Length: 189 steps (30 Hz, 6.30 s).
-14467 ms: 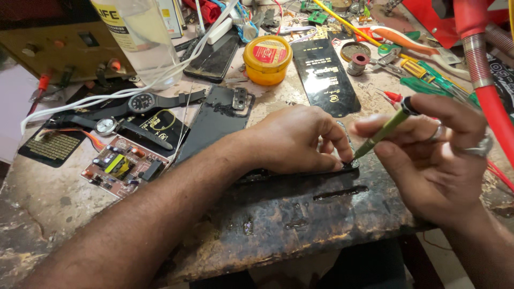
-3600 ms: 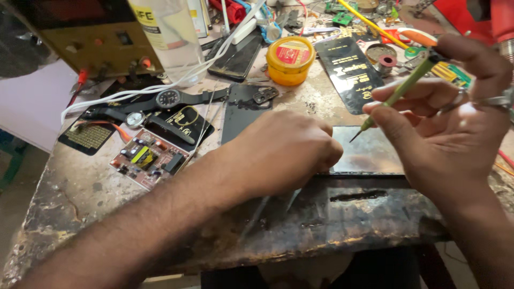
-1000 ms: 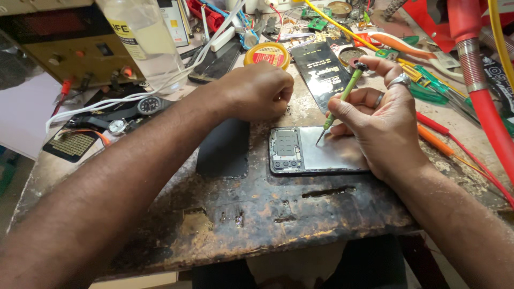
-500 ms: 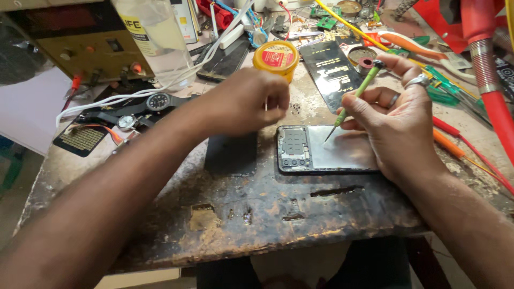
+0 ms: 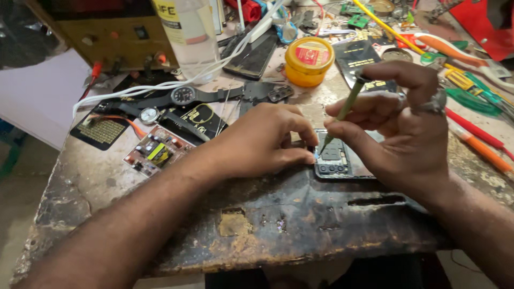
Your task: The person uses a green-handled precision screwdriver to remove screws from the back of a disassembled smartphone. They then use tweezers to lift and remove a small metal bracket from the phone's interior. The removed parts are placed on the workbench.
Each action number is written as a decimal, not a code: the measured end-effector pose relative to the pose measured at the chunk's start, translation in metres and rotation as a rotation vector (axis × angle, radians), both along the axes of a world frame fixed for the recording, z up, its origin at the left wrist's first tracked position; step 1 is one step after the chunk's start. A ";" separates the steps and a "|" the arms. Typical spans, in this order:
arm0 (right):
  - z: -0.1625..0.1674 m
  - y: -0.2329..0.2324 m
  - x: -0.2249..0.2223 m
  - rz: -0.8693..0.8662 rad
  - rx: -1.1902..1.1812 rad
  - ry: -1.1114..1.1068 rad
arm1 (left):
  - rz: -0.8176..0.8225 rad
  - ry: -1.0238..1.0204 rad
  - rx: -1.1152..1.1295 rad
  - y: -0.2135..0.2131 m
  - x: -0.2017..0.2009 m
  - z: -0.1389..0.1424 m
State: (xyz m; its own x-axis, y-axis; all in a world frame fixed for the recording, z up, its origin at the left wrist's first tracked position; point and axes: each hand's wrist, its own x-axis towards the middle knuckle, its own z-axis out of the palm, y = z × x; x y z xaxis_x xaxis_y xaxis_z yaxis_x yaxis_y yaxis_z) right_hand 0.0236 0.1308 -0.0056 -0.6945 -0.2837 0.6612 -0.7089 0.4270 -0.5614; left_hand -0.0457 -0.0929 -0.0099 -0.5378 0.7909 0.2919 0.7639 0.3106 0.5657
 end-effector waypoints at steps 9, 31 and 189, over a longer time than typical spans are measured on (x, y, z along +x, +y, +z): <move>-0.009 -0.003 -0.002 -0.009 0.024 -0.008 | 0.013 -0.005 -0.006 -0.004 -0.007 -0.011; -0.017 -0.010 -0.005 0.127 0.099 0.042 | 0.131 0.006 0.017 0.004 0.002 -0.015; -0.031 0.165 0.000 -0.890 0.640 -0.138 | 0.059 0.231 -0.081 0.005 0.030 -0.014</move>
